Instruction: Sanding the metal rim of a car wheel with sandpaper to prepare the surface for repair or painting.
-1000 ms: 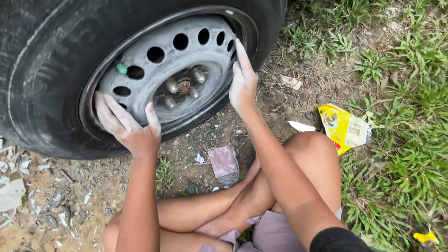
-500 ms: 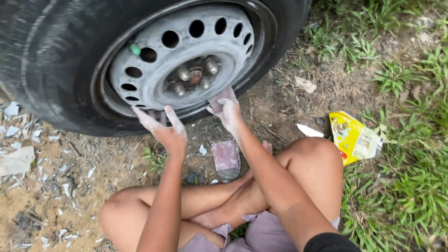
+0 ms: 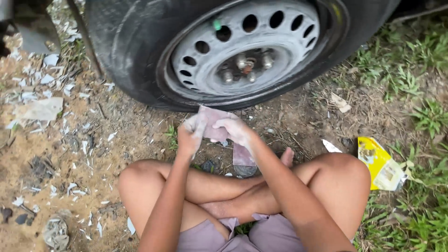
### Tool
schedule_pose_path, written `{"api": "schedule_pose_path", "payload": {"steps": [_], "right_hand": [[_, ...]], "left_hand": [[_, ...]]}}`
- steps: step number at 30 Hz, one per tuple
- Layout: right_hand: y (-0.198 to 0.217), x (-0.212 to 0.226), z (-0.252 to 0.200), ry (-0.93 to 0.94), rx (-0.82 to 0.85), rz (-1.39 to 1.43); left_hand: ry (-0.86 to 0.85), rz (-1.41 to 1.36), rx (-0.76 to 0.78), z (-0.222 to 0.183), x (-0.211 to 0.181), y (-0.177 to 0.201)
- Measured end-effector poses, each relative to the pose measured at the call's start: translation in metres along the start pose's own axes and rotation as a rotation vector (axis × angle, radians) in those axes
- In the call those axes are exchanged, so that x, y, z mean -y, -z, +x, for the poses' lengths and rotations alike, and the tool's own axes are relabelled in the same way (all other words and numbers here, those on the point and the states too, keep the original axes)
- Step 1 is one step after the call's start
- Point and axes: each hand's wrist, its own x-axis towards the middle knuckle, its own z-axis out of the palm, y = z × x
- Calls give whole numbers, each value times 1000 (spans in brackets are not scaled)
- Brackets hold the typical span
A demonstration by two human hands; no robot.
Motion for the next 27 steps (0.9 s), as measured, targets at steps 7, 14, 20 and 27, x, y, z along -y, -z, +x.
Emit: {"api": "schedule_pose_path", "payload": {"steps": [7, 14, 20, 27], "right_hand": [[1, -11, -10, 20, -400, -334], [2, -24, -3, 254, -626, -659], [-16, -11, -11, 200, -663, -887], [-75, 34, -61, 590, -178, -1717]], "left_hand": [[200, -191, -14, -22, -14, -5], [189, -73, 59, -5, -5, -12], [211, -129, 89, -3, -16, -11], [251, -246, -28, 1, -72, 4]]}}
